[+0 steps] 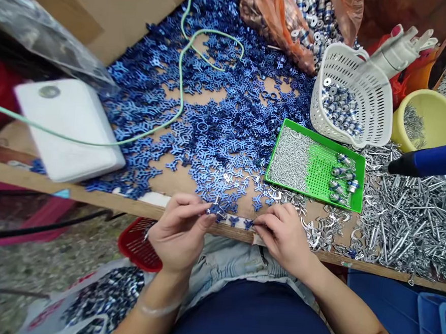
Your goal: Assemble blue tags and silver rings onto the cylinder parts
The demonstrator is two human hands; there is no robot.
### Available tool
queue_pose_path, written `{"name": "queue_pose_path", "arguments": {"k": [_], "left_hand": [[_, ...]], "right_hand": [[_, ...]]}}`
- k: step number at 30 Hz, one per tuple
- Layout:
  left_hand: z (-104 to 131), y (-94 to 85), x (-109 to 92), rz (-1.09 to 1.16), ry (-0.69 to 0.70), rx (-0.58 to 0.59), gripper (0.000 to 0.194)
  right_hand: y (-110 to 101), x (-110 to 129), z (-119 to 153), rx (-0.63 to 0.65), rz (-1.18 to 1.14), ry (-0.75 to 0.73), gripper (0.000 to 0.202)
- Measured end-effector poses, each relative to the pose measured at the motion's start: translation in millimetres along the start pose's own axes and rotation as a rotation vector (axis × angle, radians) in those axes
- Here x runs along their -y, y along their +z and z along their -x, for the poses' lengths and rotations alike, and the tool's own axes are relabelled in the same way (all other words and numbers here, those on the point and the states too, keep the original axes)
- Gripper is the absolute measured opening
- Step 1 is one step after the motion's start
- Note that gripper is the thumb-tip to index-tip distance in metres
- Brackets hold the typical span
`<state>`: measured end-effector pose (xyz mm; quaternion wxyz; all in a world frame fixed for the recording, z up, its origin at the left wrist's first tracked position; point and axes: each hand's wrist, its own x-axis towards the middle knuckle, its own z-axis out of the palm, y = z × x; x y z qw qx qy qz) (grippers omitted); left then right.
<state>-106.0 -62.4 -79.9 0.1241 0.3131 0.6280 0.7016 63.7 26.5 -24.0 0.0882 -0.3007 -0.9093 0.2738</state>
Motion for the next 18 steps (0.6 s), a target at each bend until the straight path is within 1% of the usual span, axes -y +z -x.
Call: {"name": "queue_pose_path", "arguments": {"k": [2,4,7,10,14,18], "left_hand": [[0,0.0,-1,0.068,0.036,0.036,0.021],[0,0.1,-1,0.074,0.048,0.053,0.025],[0,-0.4,-1,0.081,0.043,0.05,0.024],[-1,-1.5,0,0.078,0.03,0.029,0.023],[-3,-2.8,1,0.067,0.036,-0.014,0.023],[-6,-3.4,2,0.105,0.042,-0.011,0.026]], "right_hand": [[3,5,-4,0.037,0.02,0.038,0.011],[6,9,-8,0.087,0.06,0.063,0.01],[7,12,-11,0.145,0.106,0.086,0.009],[5,14,-12,0.168,0.121,0.106,0.007],[3,17,-15,0.157,0.047,0.096,0.008],[10,25,-20,0.07,-0.034,0.04,0.013]]}}
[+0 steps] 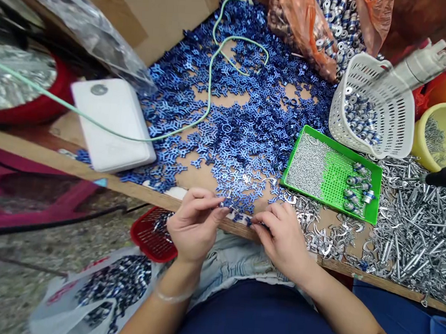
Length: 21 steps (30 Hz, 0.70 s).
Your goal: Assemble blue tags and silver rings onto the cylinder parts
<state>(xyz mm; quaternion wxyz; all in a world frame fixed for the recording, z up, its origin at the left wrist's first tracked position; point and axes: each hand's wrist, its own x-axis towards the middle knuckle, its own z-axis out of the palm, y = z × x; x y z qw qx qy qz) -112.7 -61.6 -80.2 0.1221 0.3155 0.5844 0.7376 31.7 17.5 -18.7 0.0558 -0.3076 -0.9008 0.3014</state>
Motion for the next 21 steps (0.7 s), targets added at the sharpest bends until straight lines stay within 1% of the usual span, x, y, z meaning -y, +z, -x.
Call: {"name": "queue_pose_path", "arguments": {"k": [2,6,8,11,14,17,19,21], "left_hand": [[0,-0.2,0,0.018,-0.003,-0.002,0.026],[0,-0.9,1,0.037,-0.004,-0.03,0.025],[0,-1.5,1,0.041,-0.005,-0.041,0.024],[0,-2.2,2,0.052,-0.011,-0.053,0.023],[0,-2.5,2,0.054,-0.017,-0.06,0.022],[0,-2.5,2,0.048,-0.026,-0.06,0.021],[0,-2.3,2,0.046,-0.023,-0.057,0.02],[0,-2.0,2,0.046,-0.013,-0.058,0.02]], "right_hand": [[5,4,-4,-0.038,0.031,-0.051,0.018],[12,7,-11,-0.047,0.159,-0.175,0.03],[11,5,-13,-0.035,0.203,-0.181,0.033],[7,-1,-14,-0.03,0.206,-0.163,0.032],[-1,-9,-16,-0.08,0.184,-0.115,0.029],[-6,-10,-20,-0.107,0.137,-0.057,0.026],[-6,-7,-22,-0.079,0.12,-0.083,0.028],[-4,-3,-24,-0.019,0.157,-0.17,0.034]]}}
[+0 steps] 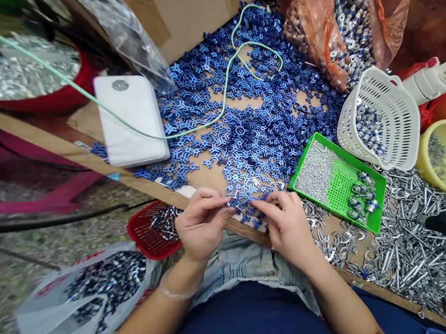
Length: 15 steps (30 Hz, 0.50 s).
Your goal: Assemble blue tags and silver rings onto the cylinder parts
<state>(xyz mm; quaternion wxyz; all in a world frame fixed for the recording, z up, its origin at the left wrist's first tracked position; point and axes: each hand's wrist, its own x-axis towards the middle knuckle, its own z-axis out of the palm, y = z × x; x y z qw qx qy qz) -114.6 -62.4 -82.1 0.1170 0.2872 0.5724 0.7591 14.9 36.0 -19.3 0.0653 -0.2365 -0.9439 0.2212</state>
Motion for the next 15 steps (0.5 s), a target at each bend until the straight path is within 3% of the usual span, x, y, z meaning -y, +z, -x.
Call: {"name": "queue_pose_path", "arguments": {"k": [3,11,15], "left_hand": [[0,0.4,0,0.011,0.007,-0.006,0.021],[1,-0.7,1,0.007,-0.001,0.004,0.022],[1,-0.9,2,0.004,0.005,0.014,0.023]], "right_hand": [[2,1,-1,0.057,0.102,-0.076,0.04],[-7,-18,1,-0.131,0.001,0.052,0.031],[0,-12,-8,-0.141,0.196,0.049,0.038]]}}
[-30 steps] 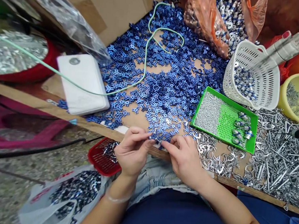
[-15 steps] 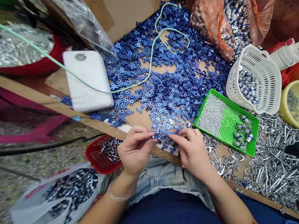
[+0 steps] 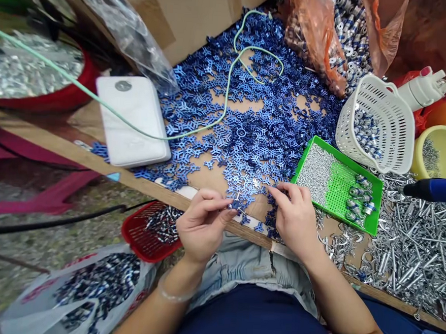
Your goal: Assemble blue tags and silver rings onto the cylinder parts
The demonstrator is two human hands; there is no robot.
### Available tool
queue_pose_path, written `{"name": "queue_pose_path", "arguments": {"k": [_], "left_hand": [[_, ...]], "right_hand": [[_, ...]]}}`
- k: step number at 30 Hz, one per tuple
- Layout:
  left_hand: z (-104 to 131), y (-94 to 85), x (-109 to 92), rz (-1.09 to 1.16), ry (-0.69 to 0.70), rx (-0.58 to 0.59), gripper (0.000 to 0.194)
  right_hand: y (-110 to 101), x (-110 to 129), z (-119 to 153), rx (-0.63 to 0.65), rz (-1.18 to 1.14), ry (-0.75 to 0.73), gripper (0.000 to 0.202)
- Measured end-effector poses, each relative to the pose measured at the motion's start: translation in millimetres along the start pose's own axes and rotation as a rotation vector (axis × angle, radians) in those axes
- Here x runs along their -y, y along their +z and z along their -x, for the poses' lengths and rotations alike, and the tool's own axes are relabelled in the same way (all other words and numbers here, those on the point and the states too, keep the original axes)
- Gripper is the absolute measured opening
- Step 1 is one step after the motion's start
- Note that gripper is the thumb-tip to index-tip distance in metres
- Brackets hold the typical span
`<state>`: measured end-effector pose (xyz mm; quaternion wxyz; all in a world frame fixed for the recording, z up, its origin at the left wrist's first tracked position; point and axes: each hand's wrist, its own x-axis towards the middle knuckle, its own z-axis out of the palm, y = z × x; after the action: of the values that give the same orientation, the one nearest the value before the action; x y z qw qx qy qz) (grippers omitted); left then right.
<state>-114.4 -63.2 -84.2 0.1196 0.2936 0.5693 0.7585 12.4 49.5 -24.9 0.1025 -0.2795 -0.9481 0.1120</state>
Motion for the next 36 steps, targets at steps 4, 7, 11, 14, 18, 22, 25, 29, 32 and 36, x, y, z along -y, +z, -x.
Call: {"name": "queue_pose_path", "arguments": {"k": [4,7,11,14,18,22,25,29,32,36], "left_hand": [[0,0.0,1,-0.011,0.008,-0.003,0.024],[1,-0.2,2,-0.014,0.011,-0.008,0.025],[2,-0.9,4,-0.008,0.046,0.008,0.028],[2,-1.4,3,-0.007,0.042,0.022,0.031],[1,-1.5,1,-0.014,0.045,0.047,0.035],[1,-1.2,1,-0.025,0.069,0.069,0.034],[1,-0.8,1,-0.02,0.079,0.074,0.034],[-1,-0.1,-1,-0.041,0.094,0.087,0.033],[-3,0.1,-4,-0.063,0.103,0.101,0.032],[-4,0.6,-6,-0.085,0.1,0.102,0.03]], "right_hand": [[6,4,-4,0.117,0.108,-0.181,0.046],[1,-1,-4,0.074,0.099,-0.201,0.036],[-5,-4,-12,-0.005,0.073,-0.174,0.033],[-1,1,-26,0.088,0.092,-0.254,0.041],[0,1,-35,0.187,0.141,-0.289,0.041],[-16,-14,-31,0.088,-0.035,-0.218,0.035],[-25,-24,-36,-0.017,-0.041,-0.04,0.026],[-17,-22,-57,0.101,0.049,0.078,0.016],[-6,-14,-70,0.192,0.105,0.087,0.015],[-3,-7,-79,0.297,0.129,0.065,0.018]]}}
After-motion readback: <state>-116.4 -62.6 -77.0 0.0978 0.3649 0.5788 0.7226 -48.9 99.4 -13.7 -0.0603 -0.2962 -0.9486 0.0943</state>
